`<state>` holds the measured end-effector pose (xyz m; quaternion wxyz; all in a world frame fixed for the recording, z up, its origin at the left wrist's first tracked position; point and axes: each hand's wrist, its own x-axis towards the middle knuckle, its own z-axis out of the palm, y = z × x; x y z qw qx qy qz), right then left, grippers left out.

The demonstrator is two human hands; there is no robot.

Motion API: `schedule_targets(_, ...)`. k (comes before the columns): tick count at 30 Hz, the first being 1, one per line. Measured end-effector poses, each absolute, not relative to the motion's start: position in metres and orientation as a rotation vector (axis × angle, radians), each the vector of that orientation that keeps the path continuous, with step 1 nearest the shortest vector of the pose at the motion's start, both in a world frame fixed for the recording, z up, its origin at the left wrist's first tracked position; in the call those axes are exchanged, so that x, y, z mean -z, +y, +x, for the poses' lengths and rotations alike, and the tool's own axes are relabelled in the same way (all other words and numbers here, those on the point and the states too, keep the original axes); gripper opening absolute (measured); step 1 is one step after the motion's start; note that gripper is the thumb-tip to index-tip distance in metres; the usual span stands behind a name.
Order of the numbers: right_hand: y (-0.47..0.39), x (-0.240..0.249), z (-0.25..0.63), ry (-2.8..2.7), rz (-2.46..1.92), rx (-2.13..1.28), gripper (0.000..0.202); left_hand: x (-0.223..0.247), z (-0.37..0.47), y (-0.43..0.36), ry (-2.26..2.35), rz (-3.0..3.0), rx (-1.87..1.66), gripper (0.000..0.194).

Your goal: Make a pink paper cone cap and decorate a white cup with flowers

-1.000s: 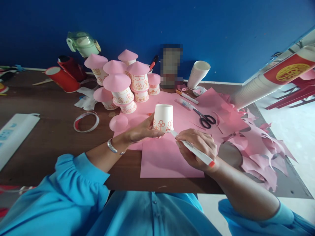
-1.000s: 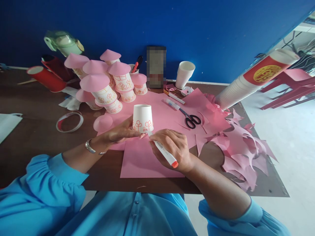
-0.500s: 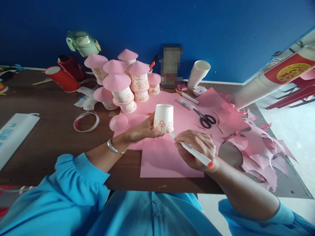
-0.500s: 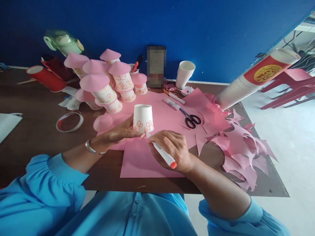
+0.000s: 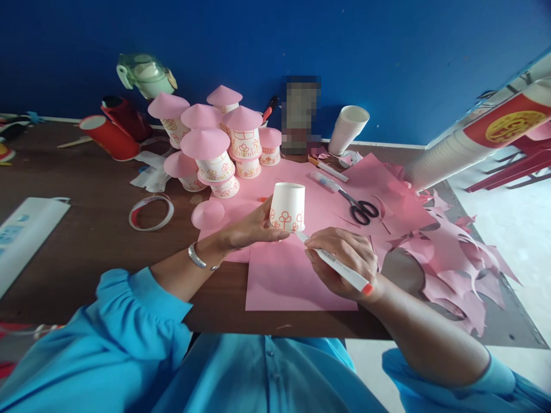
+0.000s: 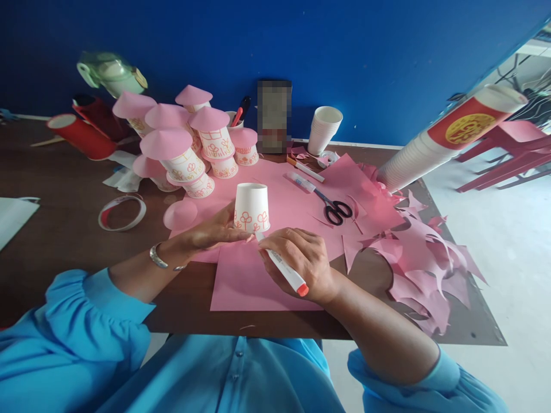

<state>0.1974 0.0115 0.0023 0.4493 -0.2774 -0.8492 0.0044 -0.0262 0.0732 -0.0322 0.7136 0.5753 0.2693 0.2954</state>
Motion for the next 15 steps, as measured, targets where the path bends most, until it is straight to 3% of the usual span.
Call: schedule_targets(15,0.0124,-0.0034,0.197,-2.126,-0.657,-0.026,0.012,0.0349,-0.0259,0.0748,0.616,1.324,-0.624,0.073)
